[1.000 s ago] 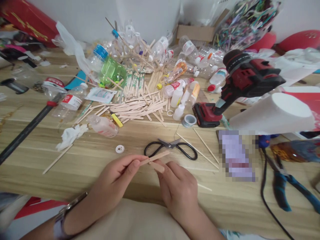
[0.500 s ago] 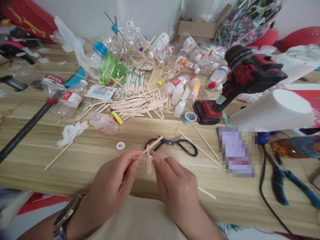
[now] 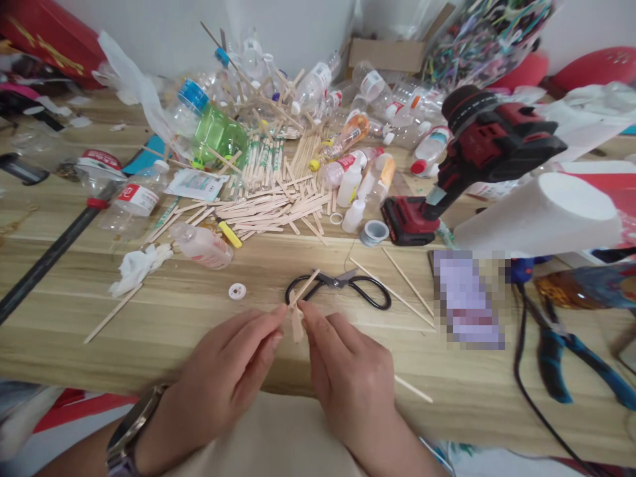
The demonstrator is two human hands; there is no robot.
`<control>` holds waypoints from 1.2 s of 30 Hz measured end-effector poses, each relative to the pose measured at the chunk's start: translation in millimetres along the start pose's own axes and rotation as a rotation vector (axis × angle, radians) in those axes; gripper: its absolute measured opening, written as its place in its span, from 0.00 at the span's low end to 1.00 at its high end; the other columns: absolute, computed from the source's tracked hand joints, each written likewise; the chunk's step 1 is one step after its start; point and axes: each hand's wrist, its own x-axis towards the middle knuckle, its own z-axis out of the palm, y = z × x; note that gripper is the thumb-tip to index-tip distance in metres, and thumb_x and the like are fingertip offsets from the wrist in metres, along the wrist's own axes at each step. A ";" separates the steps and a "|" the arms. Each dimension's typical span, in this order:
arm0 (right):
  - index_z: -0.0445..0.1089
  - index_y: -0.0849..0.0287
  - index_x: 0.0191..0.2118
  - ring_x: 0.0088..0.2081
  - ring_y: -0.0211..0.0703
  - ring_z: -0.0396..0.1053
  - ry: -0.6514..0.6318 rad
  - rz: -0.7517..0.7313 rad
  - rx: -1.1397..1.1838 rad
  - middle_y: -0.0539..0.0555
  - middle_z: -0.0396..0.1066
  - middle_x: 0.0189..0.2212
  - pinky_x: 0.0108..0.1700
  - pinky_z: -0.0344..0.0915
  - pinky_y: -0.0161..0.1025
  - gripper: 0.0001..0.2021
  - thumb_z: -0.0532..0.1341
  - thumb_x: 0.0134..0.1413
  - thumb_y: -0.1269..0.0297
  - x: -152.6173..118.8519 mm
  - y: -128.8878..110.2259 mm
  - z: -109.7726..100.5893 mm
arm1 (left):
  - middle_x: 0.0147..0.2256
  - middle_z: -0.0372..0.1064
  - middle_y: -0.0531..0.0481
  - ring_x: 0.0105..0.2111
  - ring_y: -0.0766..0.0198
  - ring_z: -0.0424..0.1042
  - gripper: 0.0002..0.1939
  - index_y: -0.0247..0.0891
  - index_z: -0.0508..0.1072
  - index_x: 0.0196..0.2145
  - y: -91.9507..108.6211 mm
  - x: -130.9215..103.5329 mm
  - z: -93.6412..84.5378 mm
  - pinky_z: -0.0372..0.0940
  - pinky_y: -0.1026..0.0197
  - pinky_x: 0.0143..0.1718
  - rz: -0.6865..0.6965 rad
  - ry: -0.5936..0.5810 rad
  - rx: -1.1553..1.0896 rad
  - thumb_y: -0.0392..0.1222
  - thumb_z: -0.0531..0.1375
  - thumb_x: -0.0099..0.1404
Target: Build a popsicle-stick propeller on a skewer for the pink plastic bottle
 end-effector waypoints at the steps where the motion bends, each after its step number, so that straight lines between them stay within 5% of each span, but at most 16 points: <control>1: 0.69 0.61 0.50 0.21 0.34 0.69 -0.006 0.009 0.014 0.49 0.70 0.24 0.24 0.62 0.29 0.14 0.52 0.62 0.75 -0.4 0.0 0.1 | 0.44 0.74 0.42 0.44 0.59 0.74 0.16 0.33 0.62 0.55 -1.3 -0.8 0.0 0.71 0.58 0.44 0.014 -0.003 -0.017 0.35 0.48 0.72; 8: 0.71 0.54 0.43 0.27 0.36 0.72 -0.033 0.093 0.273 0.48 0.72 0.26 0.28 0.65 0.29 0.12 0.53 0.60 0.75 2.0 -0.9 -5.2 | 0.46 0.73 0.41 0.47 0.61 0.72 0.19 0.32 0.58 0.58 -8.2 -3.0 -1.3 0.70 0.60 0.48 0.103 -0.058 -0.126 0.31 0.49 0.70; 16: 0.68 0.60 0.48 0.19 0.36 0.64 0.133 -0.207 -0.301 0.47 0.69 0.19 0.22 0.54 0.35 0.16 0.51 0.58 0.76 6.3 9.7 -1.9 | 0.44 0.74 0.43 0.45 0.62 0.74 0.14 0.36 0.65 0.51 2.8 3.4 1.1 0.70 0.61 0.47 -0.082 -0.032 -0.224 0.32 0.50 0.69; 24: 0.74 0.56 0.34 0.24 0.36 0.70 -0.161 0.141 0.443 0.47 0.71 0.22 0.25 0.66 0.29 0.10 0.55 0.61 0.70 17.7 7.9 -10.1 | 0.42 0.75 0.45 0.44 0.64 0.74 0.13 0.34 0.65 0.51 -5.3 5.4 -6.4 0.69 0.63 0.47 0.020 -0.131 -0.230 0.32 0.49 0.70; 32: 0.70 0.59 0.48 0.19 0.37 0.65 0.126 -0.279 -0.255 0.49 0.71 0.21 0.21 0.55 0.36 0.16 0.52 0.58 0.74 11.4 14.5 -7.2 | 0.39 0.74 0.48 0.40 0.63 0.74 0.10 0.38 0.67 0.45 2.9 9.1 -2.3 0.70 0.62 0.44 -0.070 -0.092 -0.306 0.32 0.50 0.69; 36: 0.72 0.57 0.46 0.20 0.36 0.66 0.067 -0.141 -0.046 0.48 0.69 0.20 0.22 0.59 0.33 0.15 0.51 0.59 0.74 15.9 14.0 -6.5 | 0.40 0.74 0.48 0.42 0.63 0.74 0.11 0.38 0.66 0.47 1.6 8.6 -3.6 0.70 0.61 0.45 -0.083 -0.078 -0.320 0.32 0.50 0.69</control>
